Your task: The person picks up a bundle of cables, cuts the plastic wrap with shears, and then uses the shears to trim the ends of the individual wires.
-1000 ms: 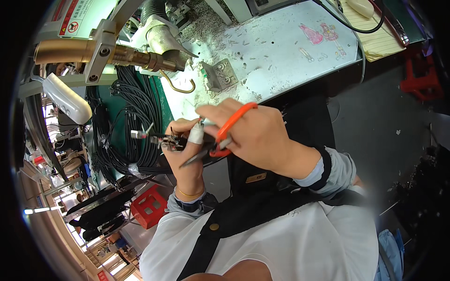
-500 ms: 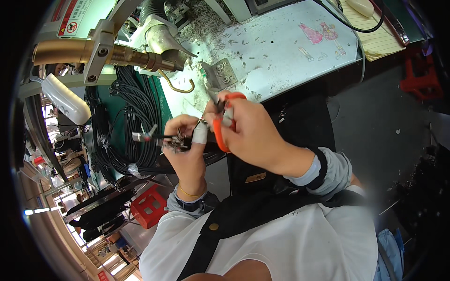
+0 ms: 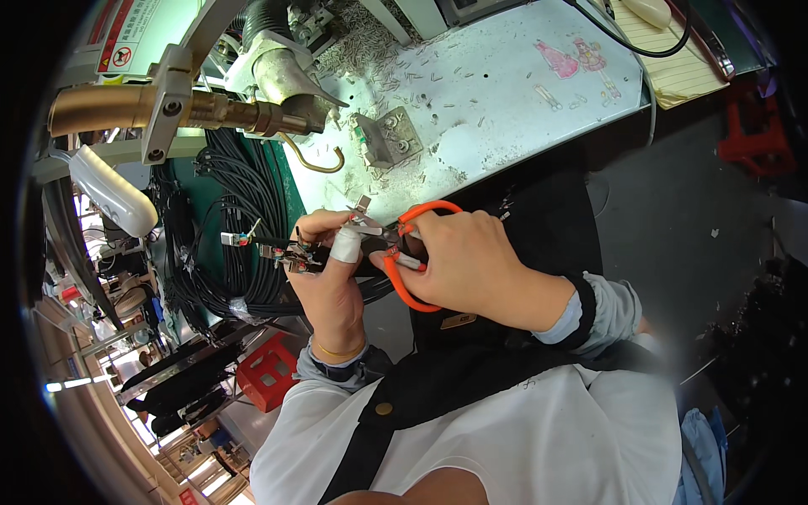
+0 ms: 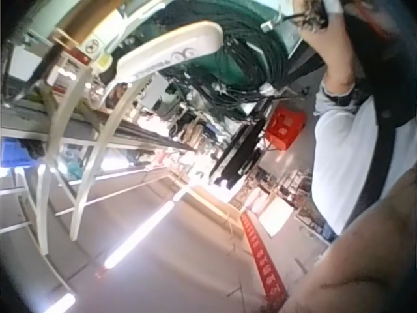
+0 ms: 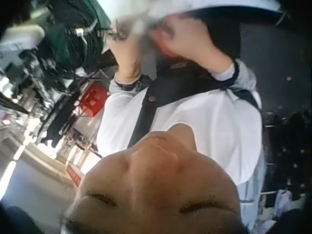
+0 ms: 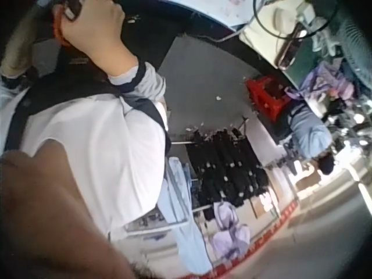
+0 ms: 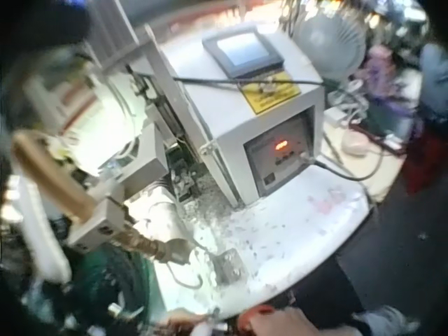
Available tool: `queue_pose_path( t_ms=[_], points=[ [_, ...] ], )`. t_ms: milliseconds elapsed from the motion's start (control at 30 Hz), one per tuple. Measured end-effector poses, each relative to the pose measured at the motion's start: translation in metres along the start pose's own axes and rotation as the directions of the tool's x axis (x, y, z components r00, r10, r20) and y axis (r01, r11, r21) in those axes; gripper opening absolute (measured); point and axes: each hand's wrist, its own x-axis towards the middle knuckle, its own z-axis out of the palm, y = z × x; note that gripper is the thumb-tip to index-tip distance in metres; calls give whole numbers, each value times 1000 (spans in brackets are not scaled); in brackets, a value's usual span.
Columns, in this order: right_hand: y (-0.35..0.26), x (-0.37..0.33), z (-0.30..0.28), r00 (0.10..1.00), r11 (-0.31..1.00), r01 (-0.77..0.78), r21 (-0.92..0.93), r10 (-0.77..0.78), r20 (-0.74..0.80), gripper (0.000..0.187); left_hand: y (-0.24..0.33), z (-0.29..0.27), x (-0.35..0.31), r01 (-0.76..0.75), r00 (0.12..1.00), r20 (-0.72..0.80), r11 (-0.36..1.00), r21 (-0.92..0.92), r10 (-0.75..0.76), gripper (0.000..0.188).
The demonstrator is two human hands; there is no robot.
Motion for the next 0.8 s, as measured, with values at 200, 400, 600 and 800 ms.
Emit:
queue_pose_path(
  t_ms=[200,400,600,800],
  points=[
    [9,1,3,994,984,-60,166,43,105,24,-1,-4,19,236,970,99,959,-155,-223,12],
    [-6,25,-14,942,672,-301,676,318,103,21,-7,-5,57,382,920,219,863,-331,-324,12],
    [4,72,-17,962,760,-186,623,269,-41,20,-10,-6,74,449,892,220,839,-309,-396,16],
    [7,78,-16,962,784,-251,567,266,59,19,-11,-11,80,469,876,288,821,-327,-386,18]
  ],
)
